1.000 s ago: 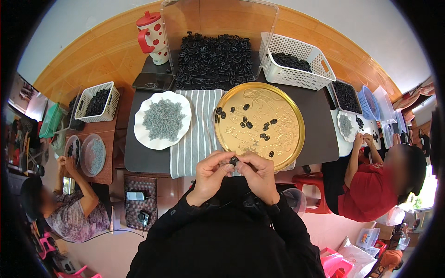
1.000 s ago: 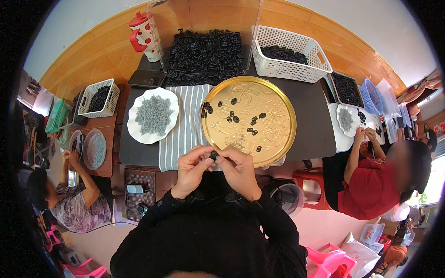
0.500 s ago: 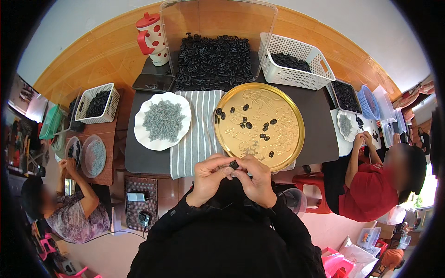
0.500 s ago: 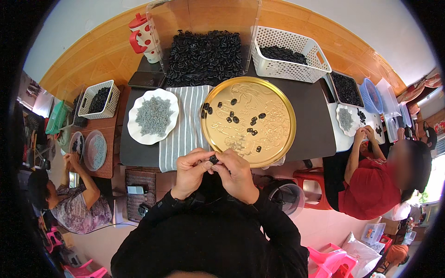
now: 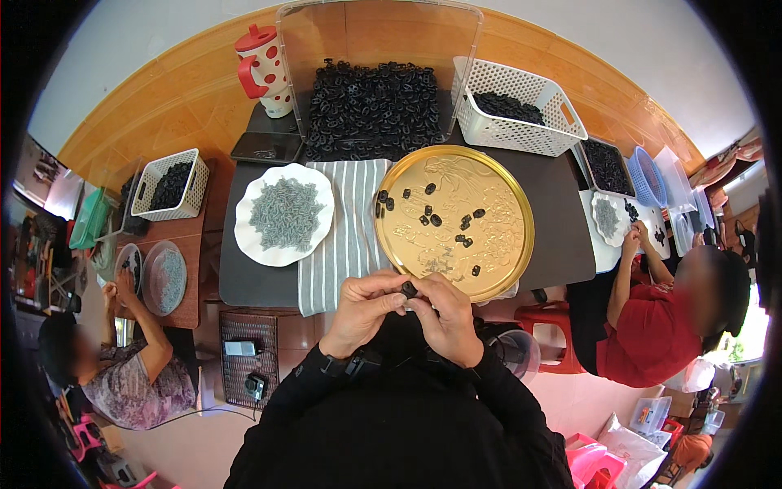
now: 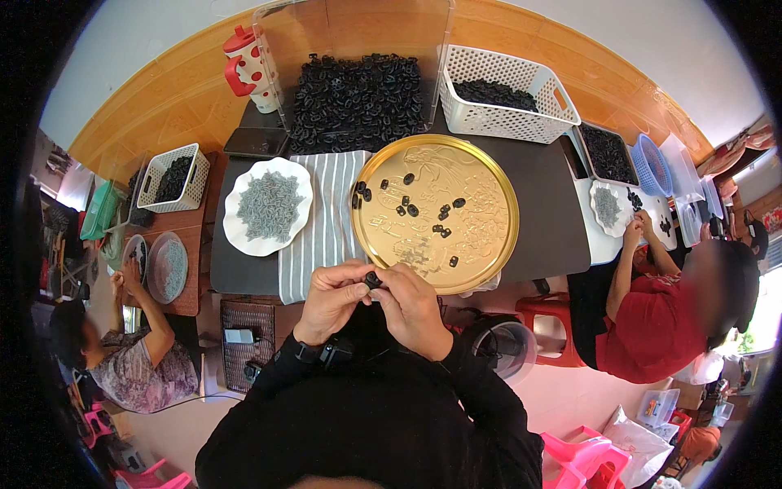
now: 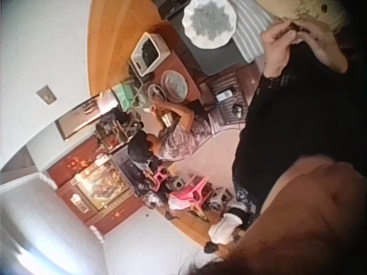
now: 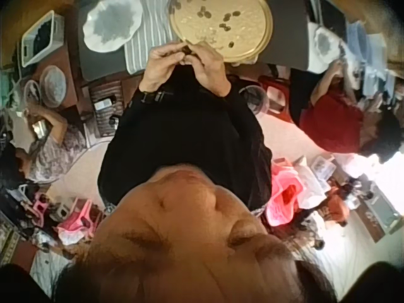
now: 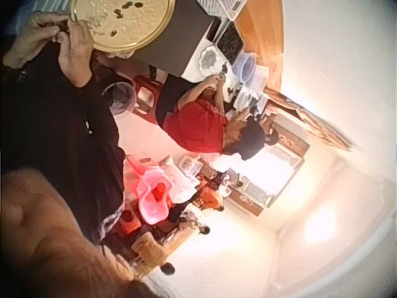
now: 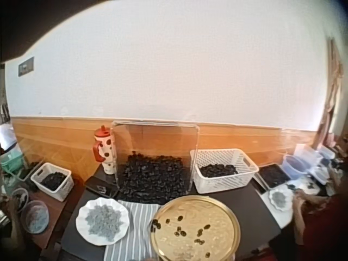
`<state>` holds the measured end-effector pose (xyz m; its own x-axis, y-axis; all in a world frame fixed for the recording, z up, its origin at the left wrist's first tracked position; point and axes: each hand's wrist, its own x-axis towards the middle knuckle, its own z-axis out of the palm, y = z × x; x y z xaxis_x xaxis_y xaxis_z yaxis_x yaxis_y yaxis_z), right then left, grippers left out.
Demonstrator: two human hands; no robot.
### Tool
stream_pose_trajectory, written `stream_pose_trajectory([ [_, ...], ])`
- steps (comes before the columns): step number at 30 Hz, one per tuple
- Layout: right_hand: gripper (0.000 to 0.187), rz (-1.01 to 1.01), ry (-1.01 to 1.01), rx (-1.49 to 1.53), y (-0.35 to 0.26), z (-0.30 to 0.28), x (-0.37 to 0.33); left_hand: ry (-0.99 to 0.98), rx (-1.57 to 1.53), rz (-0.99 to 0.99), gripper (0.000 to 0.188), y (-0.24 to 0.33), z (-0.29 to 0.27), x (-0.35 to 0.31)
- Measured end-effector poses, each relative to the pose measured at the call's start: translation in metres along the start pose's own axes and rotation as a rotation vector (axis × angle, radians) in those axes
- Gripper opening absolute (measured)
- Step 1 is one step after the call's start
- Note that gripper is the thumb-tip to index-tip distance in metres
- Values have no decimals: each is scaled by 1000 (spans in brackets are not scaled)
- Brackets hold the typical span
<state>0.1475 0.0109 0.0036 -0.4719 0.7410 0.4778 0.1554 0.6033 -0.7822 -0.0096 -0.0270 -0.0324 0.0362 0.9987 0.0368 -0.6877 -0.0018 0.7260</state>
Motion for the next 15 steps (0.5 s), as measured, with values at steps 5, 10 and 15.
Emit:
stream_pose_trajectory([
  [5,33,28,-6,-21,-4,0,-1,-16,-21,23,29,0,1,1],
  [10,34,4,35,-82,-7,4,-4,16,-10,42,27,-4,-1,0],
  [15,34,-25,42,-138,-9,4,-5,15,-29,48,26,-7,2,-1],
])
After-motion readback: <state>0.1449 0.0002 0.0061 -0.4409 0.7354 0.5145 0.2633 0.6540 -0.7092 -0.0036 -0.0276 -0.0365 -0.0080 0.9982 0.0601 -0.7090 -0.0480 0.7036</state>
